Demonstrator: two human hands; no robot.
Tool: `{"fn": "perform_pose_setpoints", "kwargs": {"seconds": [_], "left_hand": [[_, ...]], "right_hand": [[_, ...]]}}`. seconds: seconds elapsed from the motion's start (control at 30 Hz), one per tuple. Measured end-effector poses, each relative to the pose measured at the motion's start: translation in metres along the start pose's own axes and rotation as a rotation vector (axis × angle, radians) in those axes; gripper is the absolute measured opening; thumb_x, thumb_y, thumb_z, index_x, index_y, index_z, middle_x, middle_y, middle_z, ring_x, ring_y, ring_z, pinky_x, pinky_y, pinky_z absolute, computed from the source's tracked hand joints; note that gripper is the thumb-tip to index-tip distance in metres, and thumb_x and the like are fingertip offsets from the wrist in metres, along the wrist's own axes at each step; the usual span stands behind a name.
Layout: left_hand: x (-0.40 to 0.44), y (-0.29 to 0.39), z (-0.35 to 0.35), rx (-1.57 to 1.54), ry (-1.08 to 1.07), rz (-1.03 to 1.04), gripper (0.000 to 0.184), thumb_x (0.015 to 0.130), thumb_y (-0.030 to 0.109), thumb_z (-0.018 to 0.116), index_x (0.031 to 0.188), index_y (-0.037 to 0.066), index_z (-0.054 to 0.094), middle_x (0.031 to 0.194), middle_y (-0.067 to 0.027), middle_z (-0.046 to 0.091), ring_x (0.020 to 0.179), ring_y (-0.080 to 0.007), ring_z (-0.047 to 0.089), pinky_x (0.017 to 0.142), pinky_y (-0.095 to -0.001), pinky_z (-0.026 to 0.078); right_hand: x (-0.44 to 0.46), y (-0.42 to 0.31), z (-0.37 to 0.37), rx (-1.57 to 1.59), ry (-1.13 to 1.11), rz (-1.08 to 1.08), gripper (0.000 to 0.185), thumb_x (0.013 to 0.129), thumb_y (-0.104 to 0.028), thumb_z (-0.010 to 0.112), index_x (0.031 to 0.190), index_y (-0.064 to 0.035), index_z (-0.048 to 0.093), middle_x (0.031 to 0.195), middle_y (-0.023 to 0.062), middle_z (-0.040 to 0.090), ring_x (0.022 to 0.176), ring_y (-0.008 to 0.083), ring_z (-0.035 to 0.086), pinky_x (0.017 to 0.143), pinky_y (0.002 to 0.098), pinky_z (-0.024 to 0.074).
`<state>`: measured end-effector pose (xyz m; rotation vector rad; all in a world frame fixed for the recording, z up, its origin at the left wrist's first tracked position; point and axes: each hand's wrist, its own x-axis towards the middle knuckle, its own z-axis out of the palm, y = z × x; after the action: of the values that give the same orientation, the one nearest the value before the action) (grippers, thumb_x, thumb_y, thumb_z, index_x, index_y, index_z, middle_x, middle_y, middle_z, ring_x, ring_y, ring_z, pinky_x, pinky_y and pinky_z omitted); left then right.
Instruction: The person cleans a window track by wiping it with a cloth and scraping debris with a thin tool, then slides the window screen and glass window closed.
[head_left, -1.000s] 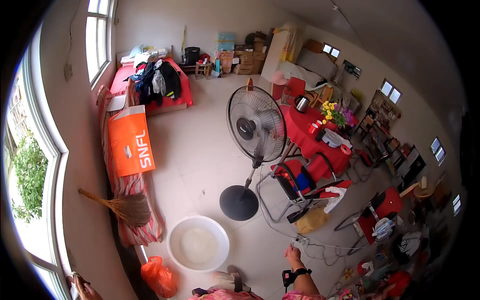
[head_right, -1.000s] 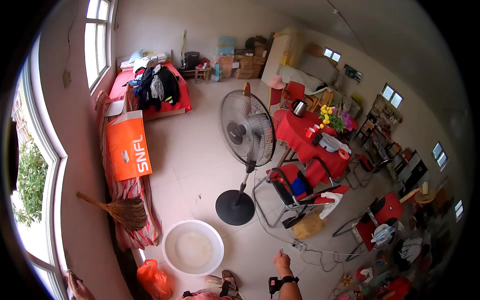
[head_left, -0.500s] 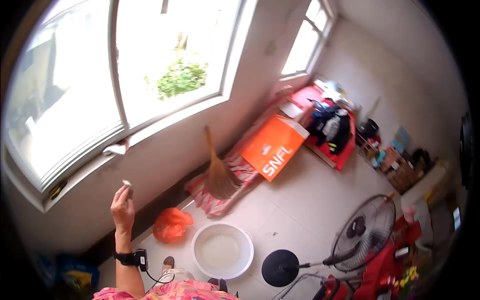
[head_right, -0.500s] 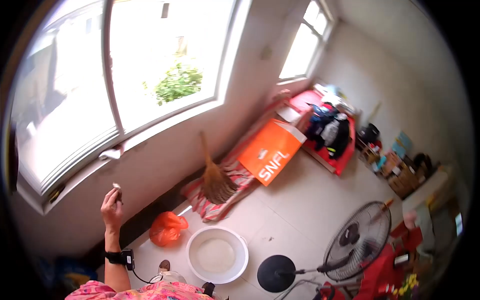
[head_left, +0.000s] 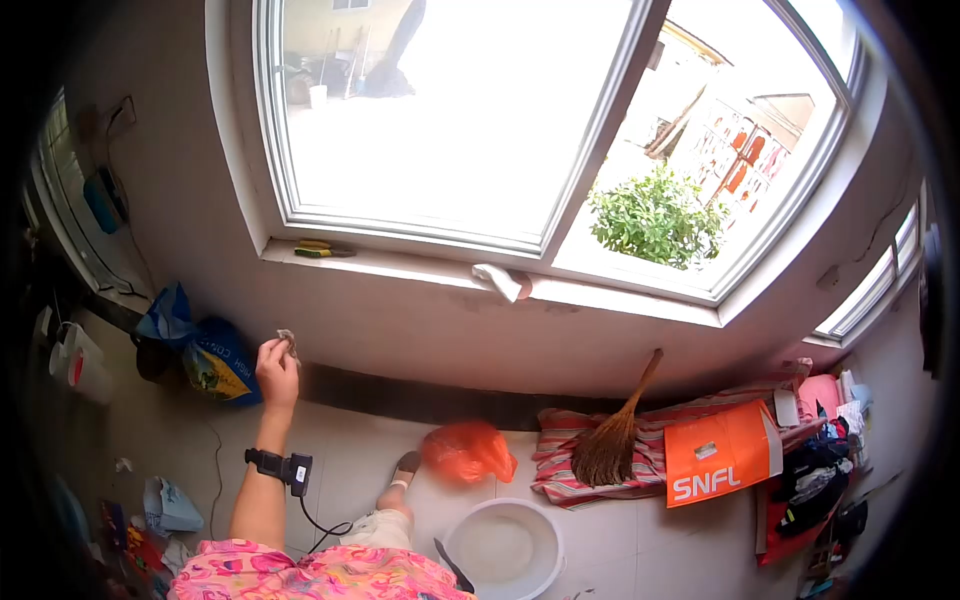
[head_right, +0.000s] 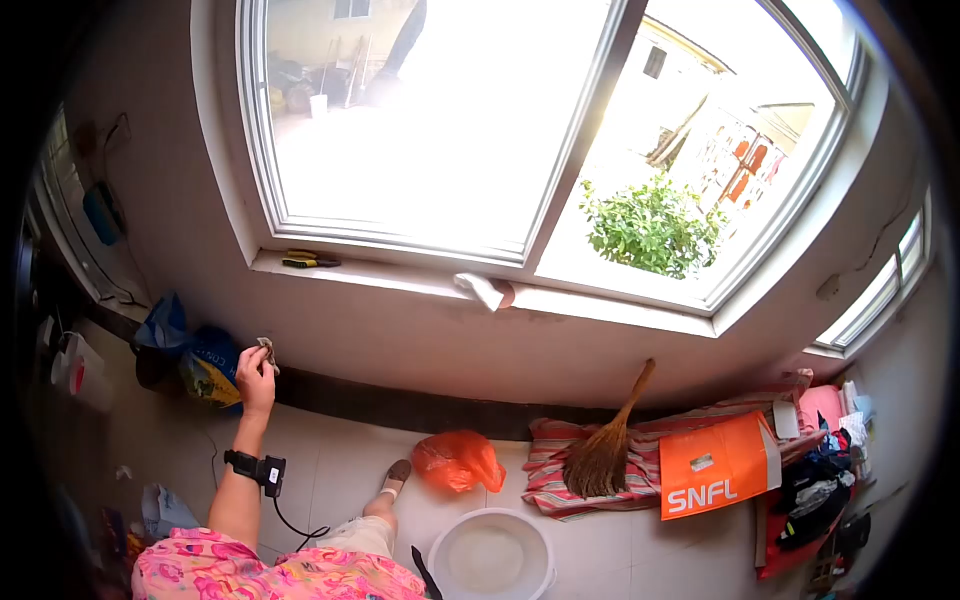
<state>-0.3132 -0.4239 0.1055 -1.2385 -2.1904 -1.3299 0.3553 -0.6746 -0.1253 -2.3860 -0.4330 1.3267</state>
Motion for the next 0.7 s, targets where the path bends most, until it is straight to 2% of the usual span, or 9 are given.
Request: {"fn": "perform_pose_setpoints", "kwargs": {"seconds": [0.23, 0.27, 0.33, 0.4, 0.43, 0.47, 0.5, 0.63, 0.7], "left_hand": [[0.071, -0.056, 0.098, 0.016, 0.047, -0.134, 0.021, 0.075, -0.001, 0.054, 0.094, -0.001, 0.062, 0.096, -0.013, 0.056, 0.088, -0.0293, 0.056, 0.078, -0.0351, 0.046], [0.084, -0.055, 0.109, 0.008, 0.038, -0.148, 0.021, 0.075, -0.001, 0.054, 0.094, -0.001, 0.062, 0.095, -0.0132, 0.056, 0.088, -0.0295, 0.056, 0.078, -0.0354, 0.046], [0.116, -0.066, 0.138, 0.005, 0.028, -0.157, 0.02, 0.075, 0.0, 0.055, 0.094, -0.001, 0.062, 0.094, -0.0139, 0.057, 0.088, -0.0302, 0.056, 0.078, -0.0358, 0.046], [0.151, -0.071, 0.16, -0.018, 0.037, -0.171, 0.021, 0.076, 0.001, 0.055, 0.095, 0.0, 0.062, 0.094, -0.0139, 0.057, 0.088, -0.0305, 0.056, 0.079, -0.0361, 0.046], [0.164, -0.082, 0.174, -0.005, 0.05, -0.174, 0.021, 0.076, 0.002, 0.055, 0.096, 0.0, 0.062, 0.094, -0.0137, 0.057, 0.088, -0.0305, 0.056, 0.079, -0.0362, 0.046], [0.175, -0.094, 0.186, 0.012, 0.041, -0.181, 0.021, 0.076, 0.002, 0.055, 0.096, 0.0, 0.062, 0.094, -0.0137, 0.057, 0.088, -0.0305, 0.056, 0.079, -0.0362, 0.046], [0.187, -0.108, 0.201, 0.027, 0.085, -0.193, 0.021, 0.077, 0.004, 0.056, 0.096, 0.001, 0.062, 0.094, -0.0137, 0.057, 0.088, -0.0307, 0.055, 0.079, -0.0367, 0.046], [0.224, -0.148, 0.233, 0.129, 0.208, -0.264, 0.02, 0.08, 0.005, 0.055, 0.098, 0.0, 0.062, 0.095, -0.0142, 0.053, 0.088, -0.0308, 0.053, 0.079, -0.0363, 0.045], [0.241, -0.157, 0.235, 0.133, 0.217, -0.268, 0.02, 0.081, 0.006, 0.055, 0.098, 0.0, 0.062, 0.095, -0.0153, 0.052, 0.088, -0.0316, 0.053, 0.079, -0.0367, 0.045]], "right_hand": [[0.057, -0.156, 0.079, -0.189, 0.014, -0.211, 0.03, 0.09, -0.028, 0.045, 0.112, -0.0127, 0.06, 0.067, 0.012, 0.06, 0.054, 0.0221, 0.055, 0.054, 0.0347, 0.0473], [0.079, -0.16, 0.093, -0.274, -0.038, -0.318, 0.038, 0.088, -0.033, 0.047, 0.122, -0.0161, 0.046, 0.072, 0.0122, 0.062, 0.059, 0.0237, 0.057, 0.057, 0.0367, 0.048], [0.127, -0.168, 0.12, -0.428, -0.121, -0.546, 0.068, 0.085, -0.041, 0.05, 0.143, -0.023, 0.019, 0.08, 0.0126, 0.066, 0.069, 0.027, 0.061, 0.063, 0.0406, 0.0493], [0.096, -0.248, 0.144, -0.411, -0.09, -0.595, 0.037, 0.089, -0.038, 0.045, 0.115, -0.0133, 0.036, 0.068, 0.0106, 0.063, 0.057, 0.021, 0.055, 0.055, 0.0351, 0.0448], [0.074, -0.292, 0.159, -0.372, -0.084, -0.612, 0.03, 0.091, -0.036, 0.043, 0.101, -0.0085, 0.044, 0.062, 0.0096, 0.061, 0.052, 0.0179, 0.052, 0.051, 0.0324, 0.0425], [0.063, -0.32, 0.17, -0.338, -0.088, -0.629, 0.034, 0.092, -0.034, 0.04, 0.087, -0.0037, 0.053, 0.056, 0.0086, 0.059, 0.046, 0.0149, 0.049, 0.047, 0.0296, 0.0403], [0.053, -0.343, 0.181, -0.307, -0.103, -0.648, 0.046, 0.094, -0.033, 0.038, 0.073, 0.0012, 0.061, 0.05, 0.0076, 0.058, 0.04, 0.0119, 0.046, 0.043, 0.0269, 0.038], [0.068, -0.37, 0.205, -0.311, -0.177, -0.722, 0.046, 0.094, -0.032, 0.038, 0.072, 0.0012, 0.061, 0.05, 0.0081, 0.058, 0.04, 0.0114, 0.044, 0.042, 0.0276, 0.0368], [0.049, -0.384, 0.203, -0.481, -0.158, -0.742, 0.047, 0.095, -0.031, 0.038, 0.071, 0.0019, 0.061, 0.05, 0.0087, 0.057, 0.039, 0.0124, 0.044, 0.043, 0.0278, 0.0375]]}}
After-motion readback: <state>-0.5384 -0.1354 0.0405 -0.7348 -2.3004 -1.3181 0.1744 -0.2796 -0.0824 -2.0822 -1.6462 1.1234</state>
